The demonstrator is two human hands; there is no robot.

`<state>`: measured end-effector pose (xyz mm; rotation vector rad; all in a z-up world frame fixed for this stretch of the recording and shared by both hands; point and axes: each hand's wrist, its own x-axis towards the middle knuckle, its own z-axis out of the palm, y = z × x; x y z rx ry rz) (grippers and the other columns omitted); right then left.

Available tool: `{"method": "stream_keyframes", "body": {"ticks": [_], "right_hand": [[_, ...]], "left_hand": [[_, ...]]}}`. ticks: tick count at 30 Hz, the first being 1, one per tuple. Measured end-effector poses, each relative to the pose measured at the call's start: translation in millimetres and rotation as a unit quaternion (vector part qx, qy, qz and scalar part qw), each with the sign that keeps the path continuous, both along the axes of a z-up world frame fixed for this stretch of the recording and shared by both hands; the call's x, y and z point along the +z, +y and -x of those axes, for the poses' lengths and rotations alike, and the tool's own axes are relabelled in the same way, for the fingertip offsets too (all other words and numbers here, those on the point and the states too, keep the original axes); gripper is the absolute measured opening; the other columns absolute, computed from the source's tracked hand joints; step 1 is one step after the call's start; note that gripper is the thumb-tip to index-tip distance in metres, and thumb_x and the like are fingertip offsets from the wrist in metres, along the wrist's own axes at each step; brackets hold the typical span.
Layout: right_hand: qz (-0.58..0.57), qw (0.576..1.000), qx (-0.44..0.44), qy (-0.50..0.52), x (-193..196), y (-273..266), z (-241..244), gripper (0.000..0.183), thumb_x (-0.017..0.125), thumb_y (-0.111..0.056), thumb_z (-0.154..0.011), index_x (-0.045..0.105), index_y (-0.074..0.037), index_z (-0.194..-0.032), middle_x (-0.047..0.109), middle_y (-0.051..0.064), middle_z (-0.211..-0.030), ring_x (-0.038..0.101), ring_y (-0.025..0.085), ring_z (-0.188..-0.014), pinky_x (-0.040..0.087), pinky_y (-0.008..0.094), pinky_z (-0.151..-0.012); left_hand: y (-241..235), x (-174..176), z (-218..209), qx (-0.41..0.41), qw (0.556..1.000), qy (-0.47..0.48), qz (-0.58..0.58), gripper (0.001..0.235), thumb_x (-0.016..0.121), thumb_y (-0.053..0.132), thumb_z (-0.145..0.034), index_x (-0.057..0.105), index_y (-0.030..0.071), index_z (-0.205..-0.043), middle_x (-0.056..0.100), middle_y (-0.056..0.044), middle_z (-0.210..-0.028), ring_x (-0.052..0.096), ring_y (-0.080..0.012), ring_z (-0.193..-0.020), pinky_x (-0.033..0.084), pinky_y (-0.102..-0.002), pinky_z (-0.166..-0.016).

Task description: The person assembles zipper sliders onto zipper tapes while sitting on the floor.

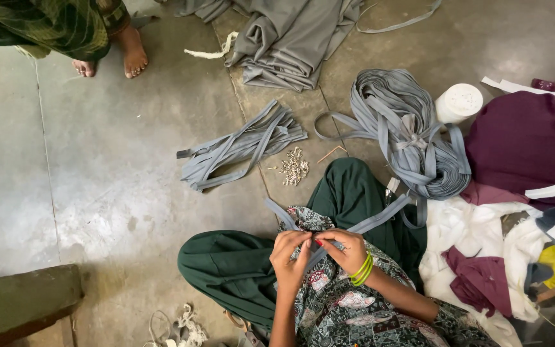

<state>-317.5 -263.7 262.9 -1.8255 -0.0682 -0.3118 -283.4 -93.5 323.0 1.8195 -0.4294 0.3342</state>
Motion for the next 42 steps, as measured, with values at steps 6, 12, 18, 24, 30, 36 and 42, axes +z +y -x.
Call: {"method": "stream_keyframes", "body": {"ticks": [6,12,18,24,30,36,42], "right_hand": [[0.018,1.0,-0.008,0.001,1.4,0.8,-0.3,0.01,0.075,-0.001,-0.086,0.075,0.0,-0.096,0.079,0.01,-0.095,0.078,0.02,-0.086,0.06,0.029,-0.075],[-0.006,1.0,-0.026,0.016,-1.5,-0.6,0.0,0.01,0.073,-0.001,-0.087,0.075,0.001,-0.097,0.08,0.01,-0.095,0.078,0.018,-0.084,0.06,0.028,-0.074],[-0.081,0.995,-0.053,0.038,-22.1,1.2,1.0,0.012,0.072,-0.001,-0.09,0.075,0.002,-0.102,0.079,0.009,-0.093,0.075,0.013,-0.083,0.059,0.025,-0.073],[-0.147,0.984,-0.099,0.017,-40.0,8.3,9.6,0.012,0.072,-0.004,-0.094,0.075,0.002,-0.104,0.077,0.007,-0.098,0.07,0.009,-0.086,0.056,0.023,-0.075],[-0.182,0.977,-0.112,0.019,-51.6,8.1,14.7,0.014,0.072,-0.006,-0.095,0.073,0.003,-0.106,0.077,0.006,-0.098,0.067,0.007,-0.083,0.054,0.022,-0.073],[-0.337,0.939,-0.048,0.046,-44.4,8.5,8.4,0.014,0.069,-0.006,-0.097,0.072,0.003,-0.108,0.07,0.005,-0.11,0.066,0.008,-0.091,0.053,0.022,-0.076],[-0.55,0.826,-0.029,0.121,-79.5,8.6,16.3,0.019,0.066,-0.011,-0.097,0.07,-0.001,-0.113,0.071,0.009,-0.109,0.066,0.015,-0.101,0.05,0.033,-0.094]], "left_hand": [[-0.7,-5.0,0.7,-0.012,0.998,0.042,0.047,0.018,0.077,-0.004,-0.081,0.076,-0.001,-0.099,0.075,-0.01,-0.095,0.069,-0.0243,-0.094,0.054,-0.036,-0.088],[-2.8,-3.7,-5.4,-0.026,0.999,0.028,0.025,0.017,0.078,-0.003,-0.081,0.076,0.0,-0.098,0.076,-0.009,-0.097,0.069,-0.0247,-0.096,0.055,-0.035,-0.088],[-9.1,-12.4,-4.0,-0.044,0.996,0.051,0.05,0.022,0.078,-0.003,-0.08,0.075,0.0,-0.101,0.075,-0.012,-0.104,0.069,-0.0259,-0.1,0.054,-0.036,-0.093],[-19.6,-26.9,4.1,-0.023,0.991,0.1,0.09,0.024,0.077,-0.004,-0.083,0.075,0.0,-0.106,0.075,-0.013,-0.107,0.072,-0.0227,-0.099,0.055,-0.033,-0.091],[-22.0,-28.4,4.3,-0.044,0.99,0.092,0.093,0.022,0.076,-0.003,-0.085,0.076,0.0,-0.107,0.074,-0.012,-0.107,0.072,-0.0202,-0.097,0.056,-0.031,-0.089],[-28.2,-49.7,3.1,-0.07,0.937,0.225,0.258,0.013,0.07,0.001,-0.095,0.07,-0.002,-0.107,0.066,-0.009,-0.112,0.064,-0.0156,-0.103,0.052,-0.03,-0.093],[-27.9,-37.9,4.1,-0.064,0.958,0.189,0.205,0.009,0.073,-0.001,-0.089,0.071,-0.002,-0.097,0.068,-0.009,-0.102,0.064,-0.0154,-0.092,0.052,-0.03,-0.085]]}}
